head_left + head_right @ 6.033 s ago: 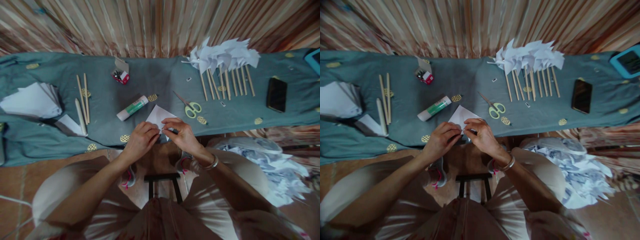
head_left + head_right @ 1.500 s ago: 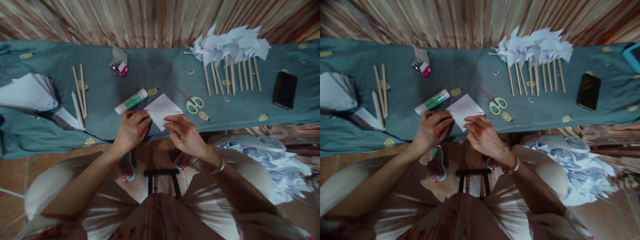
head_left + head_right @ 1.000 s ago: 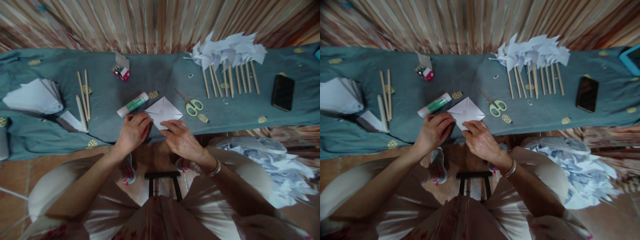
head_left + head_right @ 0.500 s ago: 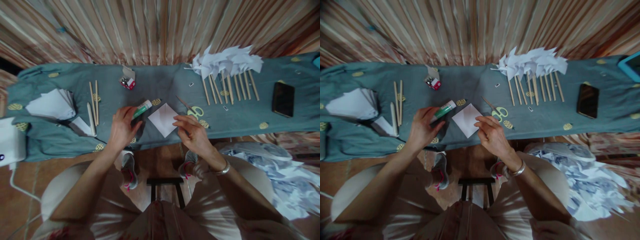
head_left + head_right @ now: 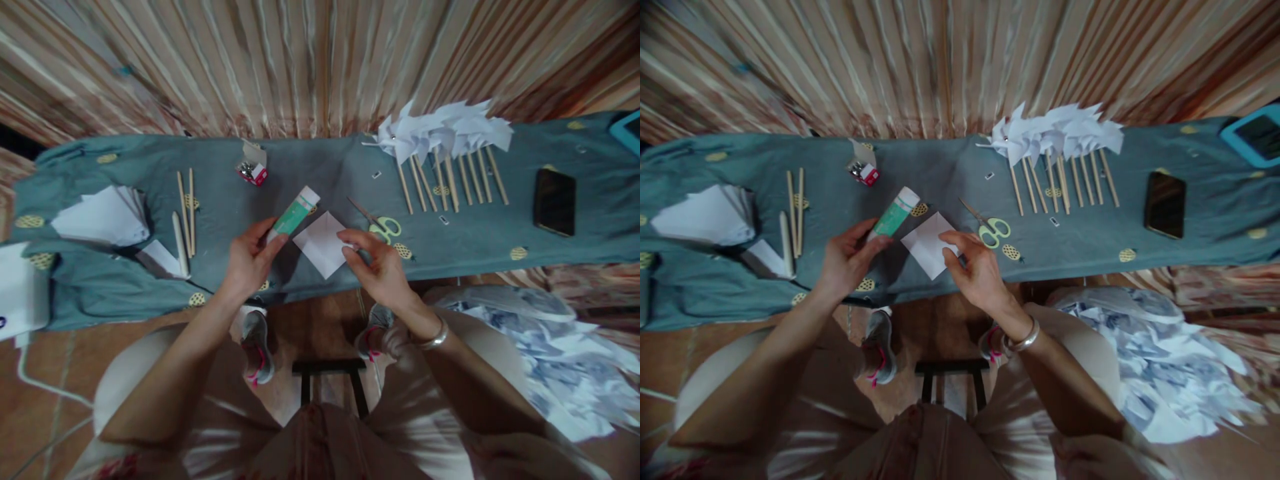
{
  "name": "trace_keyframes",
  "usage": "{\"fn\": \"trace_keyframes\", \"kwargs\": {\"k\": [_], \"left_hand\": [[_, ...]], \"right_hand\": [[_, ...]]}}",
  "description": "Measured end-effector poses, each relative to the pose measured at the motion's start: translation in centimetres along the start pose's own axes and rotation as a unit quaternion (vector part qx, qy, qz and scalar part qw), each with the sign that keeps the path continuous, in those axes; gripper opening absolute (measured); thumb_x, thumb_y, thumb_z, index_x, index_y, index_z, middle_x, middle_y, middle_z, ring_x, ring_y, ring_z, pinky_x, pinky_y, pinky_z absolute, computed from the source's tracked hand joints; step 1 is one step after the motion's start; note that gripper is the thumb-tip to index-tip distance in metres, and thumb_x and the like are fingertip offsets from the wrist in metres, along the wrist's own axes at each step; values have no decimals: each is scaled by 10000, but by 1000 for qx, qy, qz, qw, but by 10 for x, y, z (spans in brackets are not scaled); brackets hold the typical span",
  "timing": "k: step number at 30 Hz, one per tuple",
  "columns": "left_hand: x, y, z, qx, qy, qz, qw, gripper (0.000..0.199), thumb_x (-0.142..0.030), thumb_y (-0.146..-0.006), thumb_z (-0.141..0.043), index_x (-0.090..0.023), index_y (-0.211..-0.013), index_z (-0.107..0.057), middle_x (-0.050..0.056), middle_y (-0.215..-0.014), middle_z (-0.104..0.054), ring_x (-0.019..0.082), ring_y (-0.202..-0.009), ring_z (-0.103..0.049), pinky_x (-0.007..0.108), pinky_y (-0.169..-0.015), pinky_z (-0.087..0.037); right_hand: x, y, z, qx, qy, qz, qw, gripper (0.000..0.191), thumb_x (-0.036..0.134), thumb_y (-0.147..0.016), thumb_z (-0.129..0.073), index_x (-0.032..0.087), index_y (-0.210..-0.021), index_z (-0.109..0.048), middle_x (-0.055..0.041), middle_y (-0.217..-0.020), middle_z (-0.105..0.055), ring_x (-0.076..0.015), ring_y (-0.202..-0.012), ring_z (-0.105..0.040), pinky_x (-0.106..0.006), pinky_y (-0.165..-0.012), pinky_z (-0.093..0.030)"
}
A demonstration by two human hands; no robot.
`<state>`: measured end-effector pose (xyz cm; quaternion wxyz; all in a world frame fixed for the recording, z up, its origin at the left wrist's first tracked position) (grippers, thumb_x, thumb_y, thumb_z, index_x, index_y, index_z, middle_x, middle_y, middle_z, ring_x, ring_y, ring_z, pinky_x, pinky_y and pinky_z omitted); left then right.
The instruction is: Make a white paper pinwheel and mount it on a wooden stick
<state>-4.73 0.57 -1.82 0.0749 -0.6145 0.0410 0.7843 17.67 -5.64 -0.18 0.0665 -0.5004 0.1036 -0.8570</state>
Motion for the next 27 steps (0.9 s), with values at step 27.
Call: {"fn": "trace_keyframes", "kwargs": {"k": [27], "left_hand": [[-19, 25, -60, 204, 232, 162, 937, 395, -477, -750, -751, -143, -960, -764, 35, -753, -701, 118, -669, -585, 249, -674, -466]], "right_hand": [[-10, -9, -24, -13, -500, -291, 816, 273, 407, -602, -875, 204, -735, -751, 18, -720, -734, -107, -663, -629, -241, -676, -525]]}}
Point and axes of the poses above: each hand's wrist, its own y-axis away from the middle knuckle, its own z-axis out of the back of the hand, x = y × z, the point moved 4 cm from there along -y, towards the middle knuckle
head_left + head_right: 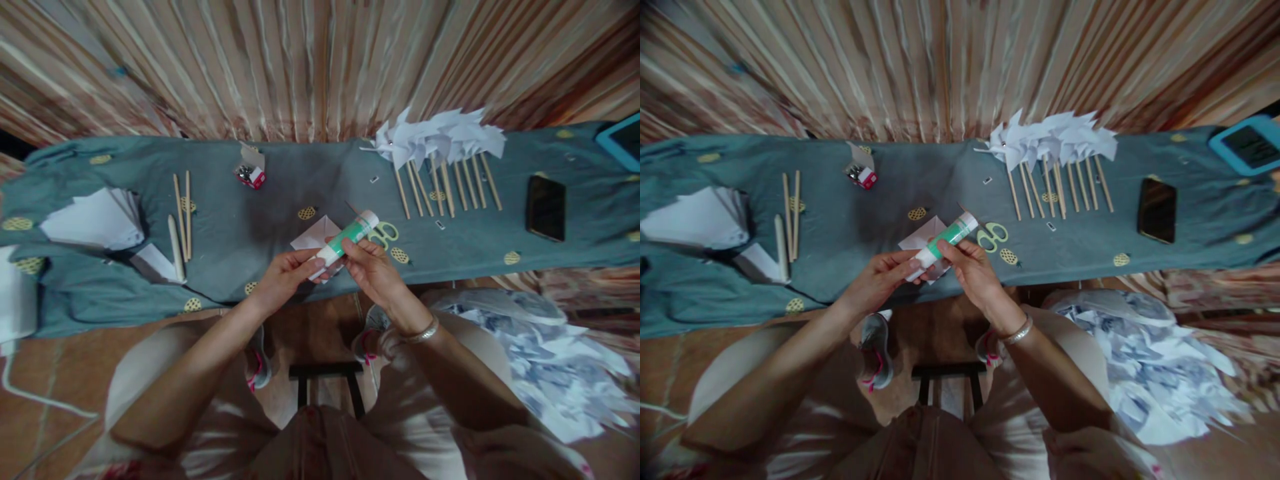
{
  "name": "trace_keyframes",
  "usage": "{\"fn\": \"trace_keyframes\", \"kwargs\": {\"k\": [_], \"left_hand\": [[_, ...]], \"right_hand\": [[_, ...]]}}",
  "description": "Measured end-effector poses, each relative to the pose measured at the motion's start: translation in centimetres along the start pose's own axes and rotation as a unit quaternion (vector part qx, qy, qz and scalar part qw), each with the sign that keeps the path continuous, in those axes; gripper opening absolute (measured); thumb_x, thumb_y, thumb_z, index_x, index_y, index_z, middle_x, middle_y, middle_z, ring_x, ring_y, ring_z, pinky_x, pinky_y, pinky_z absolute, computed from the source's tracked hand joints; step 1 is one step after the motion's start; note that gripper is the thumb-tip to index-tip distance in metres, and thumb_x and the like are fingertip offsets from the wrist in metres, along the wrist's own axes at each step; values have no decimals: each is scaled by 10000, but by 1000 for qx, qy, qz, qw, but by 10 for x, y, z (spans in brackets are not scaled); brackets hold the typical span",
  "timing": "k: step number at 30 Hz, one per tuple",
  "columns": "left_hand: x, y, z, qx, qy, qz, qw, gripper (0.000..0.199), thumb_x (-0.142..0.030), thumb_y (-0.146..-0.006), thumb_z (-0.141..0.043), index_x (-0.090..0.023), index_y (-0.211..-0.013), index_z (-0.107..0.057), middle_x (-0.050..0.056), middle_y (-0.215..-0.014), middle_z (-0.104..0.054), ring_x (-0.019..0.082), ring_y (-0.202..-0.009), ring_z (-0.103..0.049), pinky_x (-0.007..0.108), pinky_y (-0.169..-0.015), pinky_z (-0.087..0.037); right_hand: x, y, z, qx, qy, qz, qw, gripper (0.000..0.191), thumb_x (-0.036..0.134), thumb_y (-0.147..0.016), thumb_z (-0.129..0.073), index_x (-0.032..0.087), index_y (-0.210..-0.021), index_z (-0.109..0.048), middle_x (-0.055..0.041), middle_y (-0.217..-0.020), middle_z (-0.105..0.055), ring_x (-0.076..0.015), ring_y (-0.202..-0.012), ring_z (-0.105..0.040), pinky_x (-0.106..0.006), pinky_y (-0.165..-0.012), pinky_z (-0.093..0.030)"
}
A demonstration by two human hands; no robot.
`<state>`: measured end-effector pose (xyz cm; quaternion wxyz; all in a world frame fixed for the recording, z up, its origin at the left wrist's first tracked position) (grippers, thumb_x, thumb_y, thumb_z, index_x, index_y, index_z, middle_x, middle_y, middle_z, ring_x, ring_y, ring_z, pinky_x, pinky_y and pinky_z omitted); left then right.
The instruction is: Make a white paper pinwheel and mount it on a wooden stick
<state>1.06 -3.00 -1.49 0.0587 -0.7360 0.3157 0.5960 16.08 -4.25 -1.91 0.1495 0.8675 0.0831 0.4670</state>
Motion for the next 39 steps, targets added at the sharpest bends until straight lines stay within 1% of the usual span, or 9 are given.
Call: {"fn": "trace_keyframes", "kwargs": {"k": [4, 7, 11, 13, 16, 22, 27, 33, 39], "left_hand": [[-1, 1, 21, -57, -161, -47, 984, 453, -454, -819, -671, -144, -1147, -699, 75, -886, -728, 176, -790, -644, 310, -768, -513], [-8, 0, 41, -111, -377, -152, 907, 372, -382, -850, -636, -178, -1157, -690, 102, -1109, -695, 228, -1010, -643, 370, -930, -500], [-10, -6, 60, -140, -517, -217, 816, 360, -302, -891, -551, -206, -1223, -650, 114, -1211, -649, 258, -1116, -610, 433, -982, -500], [-9, -9, 63, -139, -558, -236, 783, 356, -252, -893, -523, -198, -1223, -645, 122, -1215, -652, 280, -1124, -597, 477, -987, -497], [-6, -12, 64, -134, -586, -242, 762, 368, -226, -899, -503, -203, -1247, -621, 126, -1250, -640, 293, -1133, -584, 513, -984, -496], [-9, -8, 60, -136, -598, -249, 750, 442, -270, -878, -554, -196, -1314, -542, 152, -1390, -548, 323, -1265, -510, 562, -1069, -402], [-25, 5, 37, -122, -572, -321, 745, 603, -340, -823, -641, -198, -1378, -452, 156, -1443, -492, 333, -1353, -431, 580, -1143, -271], [-31, 14, 14, -115, -447, -311, 831, 637, -406, -769, -747, -197, -1323, -511, 140, -1306, -576, 289, -1214, -537, 467, -1028, -439], [-28, 11, 13, -134, -346, -298, 880, 326, -346, -797, -743, -212, -1085, -671, 84, -1110, -652, 217, -1053, -614, 380, -938, -481]], "right_hand": [[7, -7, 14, -53, -72, -6, 996, 287, 351, -567, -908, 195, -723, -724, 39, -702, -727, -55, -607, -609, -153, -607, -517], [8, -9, 16, -45, -113, -51, 991, 323, 430, -611, -876, 202, -769, -711, 37, -670, -722, -60, -560, -599, -155, -536, -509], [5, -9, 12, -30, -167, -103, 980, 257, 441, -738, -788, 212, -788, -685, 25, -747, -750, -79, -628, -647, -165, -536, -516], [4, -8, 9, -18, -193, -116, 974, 224, 418, -766, -765, 216, -797, -674, 28, -778, -755, -79, -656, -655, -167, -558, -519], [5, -8, 9, 7, -182, -111, 977, 176, 385, -788, -743, 230, -835, -675, 28, -827, -760, -94, -710, -674, -192, -626, -545], [7, -6, 10, 29, -105, -77, 991, 191, 332, -744, -756, 204, -870, -692, -15, -893, -769, -125, -788, -693, -223, -726, -577], [5, -2, 5, 21, -75, -41, 996, 205, 257, -657, -800, 213, -828, -697, -17, -906, -775, -142, -810, -710, -264, -792, -592], [0, 0, -5, 57, -28, -25, 998, 363, 212, -648, -792, 260, -996, -697, -2, -940, -770, -187, -967, -711, -368, -955, -563], [-7, -1, -9, 63, -2, -25, 998, 361, 259, -620, -815, 277, -958, -688, 33, -852, -760, -168, -848, -713, -380, -939, -575]]}}
Point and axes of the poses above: each hand's wrist, its own y-axis away from the middle knuckle, its own z-axis out of the back of the hand, x = y × z, the point moved 4 cm from there along -y, towards the middle knuckle
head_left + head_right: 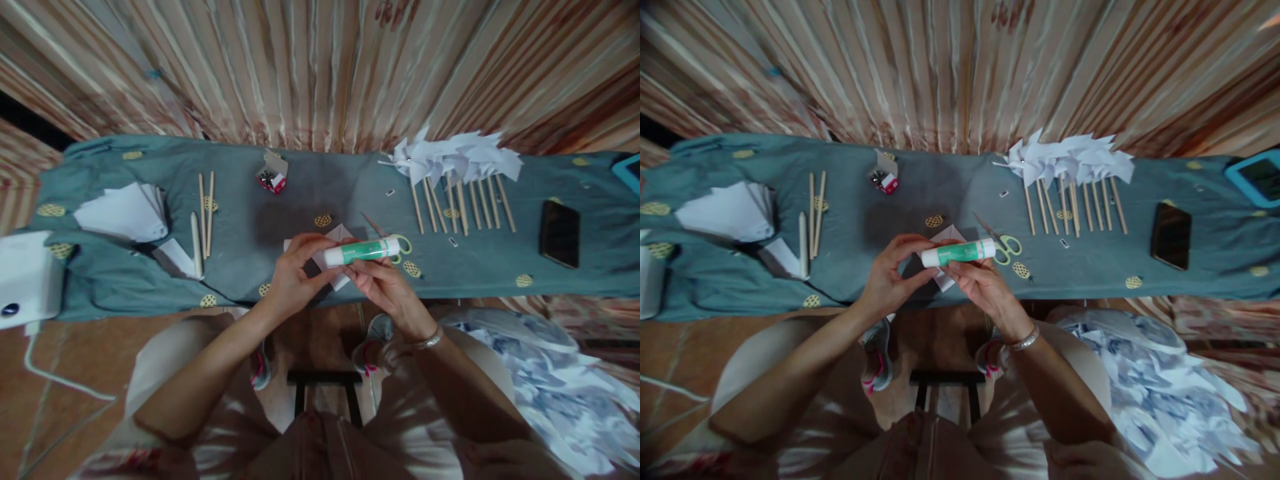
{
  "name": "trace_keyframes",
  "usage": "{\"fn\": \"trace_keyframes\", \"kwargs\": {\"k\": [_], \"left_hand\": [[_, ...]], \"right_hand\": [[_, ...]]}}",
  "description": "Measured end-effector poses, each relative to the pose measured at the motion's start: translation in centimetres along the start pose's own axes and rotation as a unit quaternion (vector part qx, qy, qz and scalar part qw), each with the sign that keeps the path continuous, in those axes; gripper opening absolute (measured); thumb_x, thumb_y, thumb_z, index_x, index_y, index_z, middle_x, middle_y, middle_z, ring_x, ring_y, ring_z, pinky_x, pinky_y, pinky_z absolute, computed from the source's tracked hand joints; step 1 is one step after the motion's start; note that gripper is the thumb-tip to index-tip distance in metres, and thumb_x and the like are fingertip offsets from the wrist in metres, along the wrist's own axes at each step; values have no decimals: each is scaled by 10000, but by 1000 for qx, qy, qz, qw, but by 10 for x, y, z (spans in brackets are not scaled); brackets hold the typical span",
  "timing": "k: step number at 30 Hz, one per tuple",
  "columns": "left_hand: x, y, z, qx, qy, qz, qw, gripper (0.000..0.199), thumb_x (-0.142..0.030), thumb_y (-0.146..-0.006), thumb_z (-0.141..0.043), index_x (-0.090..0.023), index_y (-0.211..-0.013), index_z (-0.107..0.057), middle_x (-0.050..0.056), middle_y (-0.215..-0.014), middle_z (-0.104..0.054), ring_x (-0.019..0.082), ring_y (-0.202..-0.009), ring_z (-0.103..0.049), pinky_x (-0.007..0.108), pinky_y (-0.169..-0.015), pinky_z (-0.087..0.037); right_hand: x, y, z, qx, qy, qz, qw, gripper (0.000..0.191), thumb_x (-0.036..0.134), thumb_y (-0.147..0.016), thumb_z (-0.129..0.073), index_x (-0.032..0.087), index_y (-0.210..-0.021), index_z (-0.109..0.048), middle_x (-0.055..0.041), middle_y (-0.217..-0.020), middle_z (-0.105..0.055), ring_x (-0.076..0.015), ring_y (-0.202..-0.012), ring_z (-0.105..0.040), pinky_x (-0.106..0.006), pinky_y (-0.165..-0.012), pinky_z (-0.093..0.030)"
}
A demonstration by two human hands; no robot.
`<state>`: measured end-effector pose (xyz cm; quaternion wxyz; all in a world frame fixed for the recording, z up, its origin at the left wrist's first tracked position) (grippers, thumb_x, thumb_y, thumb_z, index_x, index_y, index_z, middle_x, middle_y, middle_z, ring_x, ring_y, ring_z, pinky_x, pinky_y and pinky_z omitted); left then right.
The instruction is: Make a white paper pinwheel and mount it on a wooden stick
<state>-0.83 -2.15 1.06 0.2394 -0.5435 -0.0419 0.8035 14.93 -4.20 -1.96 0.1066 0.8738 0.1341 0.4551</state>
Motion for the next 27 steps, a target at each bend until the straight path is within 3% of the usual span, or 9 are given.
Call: {"fn": "trace_keyframes", "kwargs": {"k": [5, 9, 14, 21, 27], "left_hand": [[0, 0, 2, -8, 25, 24, 999, 231, -287, -794, -746, -204, -1004, -696, 64, -1034, -685, 195, -988, -627, 343, -902, -482], [4, 2, 2, -14, 68, 67, 995, 238, -232, -780, -743, -177, -1004, -683, 45, -932, -690, 161, -847, -625, 289, -798, -491], [10, 4, 1, -16, 123, 107, 986, 253, -255, -756, -758, -170, -978, -672, 40, -915, -662, 149, -811, -607, 275, -779, -492], [6, 6, 2, -5, 99, 93, 991, 215, -284, -781, -744, -179, -950, -664, 55, -915, -673, 176, -849, -609, 294, -778, -473], [-3, 4, 5, 12, 42, 51, 998, 162, -233, -798, -728, -177, -930, -652, 43, -897, -676, 168, -833, -608, 280, -756, -455]], "right_hand": [[-1, 0, 2, -1, 30, 2, 1000, 357, 305, -612, -844, 268, -935, -696, 28, -851, -759, -161, -817, -708, -352, -891, -586], [6, -1, 12, -33, 28, 25, 999, 268, 400, -692, -815, 249, -883, -703, 25, -844, -754, -115, -754, -691, -247, -744, -588], [18, -3, 20, -49, 73, 33, 996, 416, 582, -705, -760, 238, -937, -722, 10, -824, -747, -101, -653, -671, -214, -627, -580], [17, -4, 28, -77, 113, 39, 990, 452, 609, -681, -765, 197, -858, -712, -10, -747, -740, -124, -592, -692, -238, -598, -609], [14, -4, 31, -78, 99, 27, 992, 414, 573, -708, -767, 192, -863, -717, -29, -775, -763, -171, -649, -734, -290, -640, -637]]}}
Point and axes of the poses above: each hand's wrist, its own y-axis away from the middle knuckle, its own z-axis out of the back of the hand, x = y × z, the point moved 4 cm from there along -y, towards the middle knuckle
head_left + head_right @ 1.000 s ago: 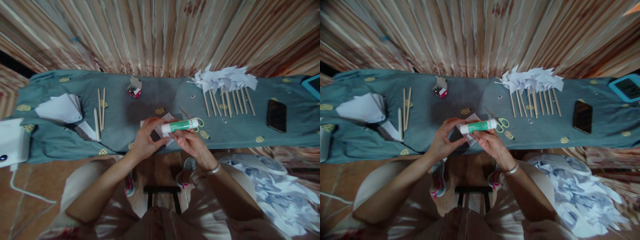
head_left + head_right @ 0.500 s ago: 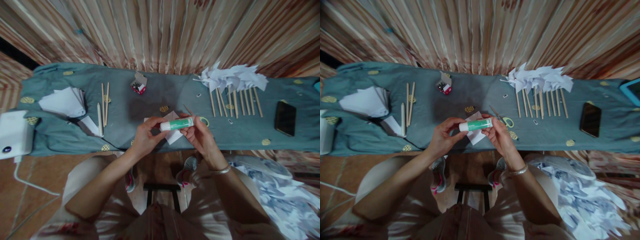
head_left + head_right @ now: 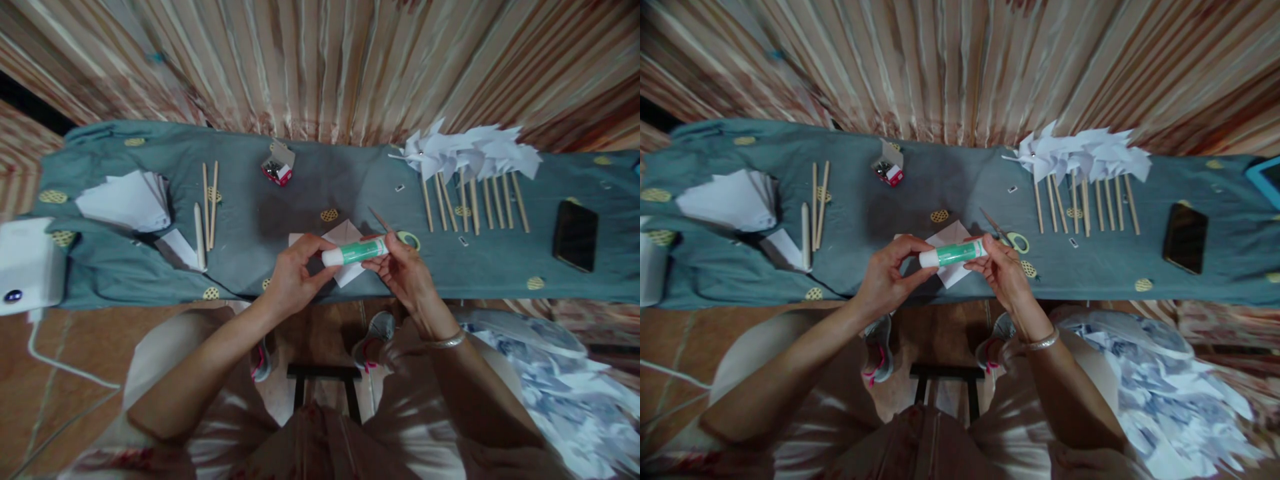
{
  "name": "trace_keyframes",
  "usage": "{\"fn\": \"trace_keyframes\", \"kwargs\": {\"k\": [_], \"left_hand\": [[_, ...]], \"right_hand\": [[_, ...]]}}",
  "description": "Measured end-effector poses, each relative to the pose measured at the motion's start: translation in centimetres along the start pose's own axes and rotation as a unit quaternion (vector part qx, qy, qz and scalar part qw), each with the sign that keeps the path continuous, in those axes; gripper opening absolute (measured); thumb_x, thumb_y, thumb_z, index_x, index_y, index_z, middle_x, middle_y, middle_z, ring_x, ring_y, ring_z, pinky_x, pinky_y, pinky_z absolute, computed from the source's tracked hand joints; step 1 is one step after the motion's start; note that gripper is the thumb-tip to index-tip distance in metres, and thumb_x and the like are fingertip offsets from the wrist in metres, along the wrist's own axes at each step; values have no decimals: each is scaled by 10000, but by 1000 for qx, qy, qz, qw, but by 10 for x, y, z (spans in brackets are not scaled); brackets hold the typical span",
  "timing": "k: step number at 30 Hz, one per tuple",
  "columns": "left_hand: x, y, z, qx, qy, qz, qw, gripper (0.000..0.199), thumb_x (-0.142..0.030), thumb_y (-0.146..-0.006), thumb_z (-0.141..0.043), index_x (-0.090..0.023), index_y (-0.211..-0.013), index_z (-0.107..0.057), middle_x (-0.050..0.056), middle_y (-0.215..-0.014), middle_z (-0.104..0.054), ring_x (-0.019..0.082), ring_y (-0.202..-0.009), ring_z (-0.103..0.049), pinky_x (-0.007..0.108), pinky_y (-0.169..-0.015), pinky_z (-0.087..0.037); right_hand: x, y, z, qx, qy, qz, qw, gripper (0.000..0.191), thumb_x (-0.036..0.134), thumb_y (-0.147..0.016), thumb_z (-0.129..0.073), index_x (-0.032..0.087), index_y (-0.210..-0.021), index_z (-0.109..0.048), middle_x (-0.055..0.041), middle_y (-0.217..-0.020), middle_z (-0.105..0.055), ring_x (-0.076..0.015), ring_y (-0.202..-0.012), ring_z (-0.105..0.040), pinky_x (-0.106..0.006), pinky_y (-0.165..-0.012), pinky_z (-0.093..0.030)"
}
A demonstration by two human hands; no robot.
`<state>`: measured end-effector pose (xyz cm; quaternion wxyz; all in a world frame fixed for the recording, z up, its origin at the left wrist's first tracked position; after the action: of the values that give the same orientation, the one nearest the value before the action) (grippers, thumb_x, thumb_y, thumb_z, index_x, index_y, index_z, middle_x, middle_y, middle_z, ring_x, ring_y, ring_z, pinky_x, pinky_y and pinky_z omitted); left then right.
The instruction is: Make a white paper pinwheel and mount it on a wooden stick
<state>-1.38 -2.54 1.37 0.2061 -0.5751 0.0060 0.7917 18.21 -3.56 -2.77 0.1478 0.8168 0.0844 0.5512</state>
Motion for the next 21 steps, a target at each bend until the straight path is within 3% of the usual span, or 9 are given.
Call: {"fn": "trace_keyframes", "kwargs": {"k": [8, 14, 21], "left_hand": [[-5, 1, 0, 11, -51, -70, 996, 119, -228, -845, -681, -188, -948, -638, 49, -932, -676, 174, -868, -617, 298, -793, -463], [-6, -1, 0, -16, -60, -72, 995, 147, -200, -810, -704, -190, -933, -624, 25, -907, -679, 161, -849, -620, 283, -773, -469], [-12, -1, -4, -27, -91, -139, 986, 185, -127, -814, -666, -195, -976, -606, 16, -946, -661, 152, -899, -614, 298, -805, -482]], "right_hand": [[-4, -1, 4, -12, -17, -30, 999, 427, 565, -676, -794, 176, -826, -699, -39, -702, -761, -187, -626, -727, -316, -653, -630], [-8, 2, -6, -2, -104, -56, 993, 400, 567, -733, -748, 203, -894, -710, 10, -719, -741, -107, -624, -676, -220, -635, -584], [-22, 12, -36, 59, -227, -94, 967, 216, 277, -647, -862, 235, -747, -674, 60, -790, -746, -81, -698, -676, -187, -684, -577]]}}
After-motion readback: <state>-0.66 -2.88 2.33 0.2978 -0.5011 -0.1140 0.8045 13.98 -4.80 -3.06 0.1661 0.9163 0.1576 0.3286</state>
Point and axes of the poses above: each hand's wrist, its own y-axis away from the middle knuckle, its own z-axis out of the back of the hand, x = y × z, the point moved 4 cm from there along -y, towards the middle knuckle
